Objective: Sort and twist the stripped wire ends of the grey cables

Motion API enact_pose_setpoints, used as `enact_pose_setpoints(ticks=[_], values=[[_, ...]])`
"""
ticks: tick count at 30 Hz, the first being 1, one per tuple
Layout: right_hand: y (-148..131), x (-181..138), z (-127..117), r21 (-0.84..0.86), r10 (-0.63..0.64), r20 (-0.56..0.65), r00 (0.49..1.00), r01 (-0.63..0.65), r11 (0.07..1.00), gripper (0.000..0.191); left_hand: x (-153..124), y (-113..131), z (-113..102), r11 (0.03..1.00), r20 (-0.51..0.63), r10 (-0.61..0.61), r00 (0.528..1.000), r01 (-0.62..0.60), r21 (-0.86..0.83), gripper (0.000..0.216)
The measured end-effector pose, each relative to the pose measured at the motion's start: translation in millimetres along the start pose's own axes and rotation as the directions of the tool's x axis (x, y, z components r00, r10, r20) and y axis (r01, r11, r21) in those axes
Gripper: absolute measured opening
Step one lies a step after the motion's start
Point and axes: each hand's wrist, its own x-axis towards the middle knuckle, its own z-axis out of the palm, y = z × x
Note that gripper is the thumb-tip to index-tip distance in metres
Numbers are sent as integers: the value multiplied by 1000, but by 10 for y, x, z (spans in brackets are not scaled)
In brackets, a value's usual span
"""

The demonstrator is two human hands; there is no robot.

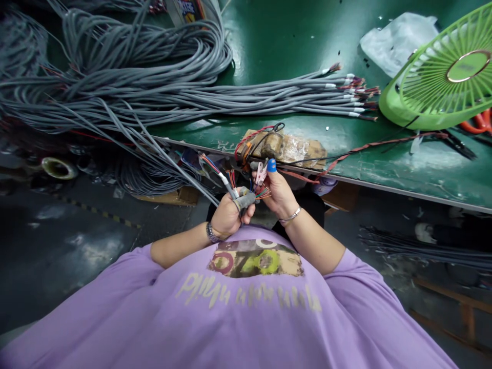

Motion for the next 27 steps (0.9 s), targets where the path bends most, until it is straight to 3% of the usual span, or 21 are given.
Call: enact_pose_setpoints(ticks=[8,15,23,27], values=[[-9,12,12,-4,-16,-43,999,16,1000,43,15,-30,-12,1000,0,8,1000,-8,23,38],[0,-20,-7,23,43,52,998,-44,999,52,-42,2,-2,998,-3,25,1000,-25,52,40],[-5,-65,-195,-15,120,142,983,-119,993,58,-99,-39,-66,996,6,67,998,-67,58,38],[-93,-75,-174,-48,130,141,981,-124,991,56,-96,-32,-56,996,-10,62,998,-61,58,38]])
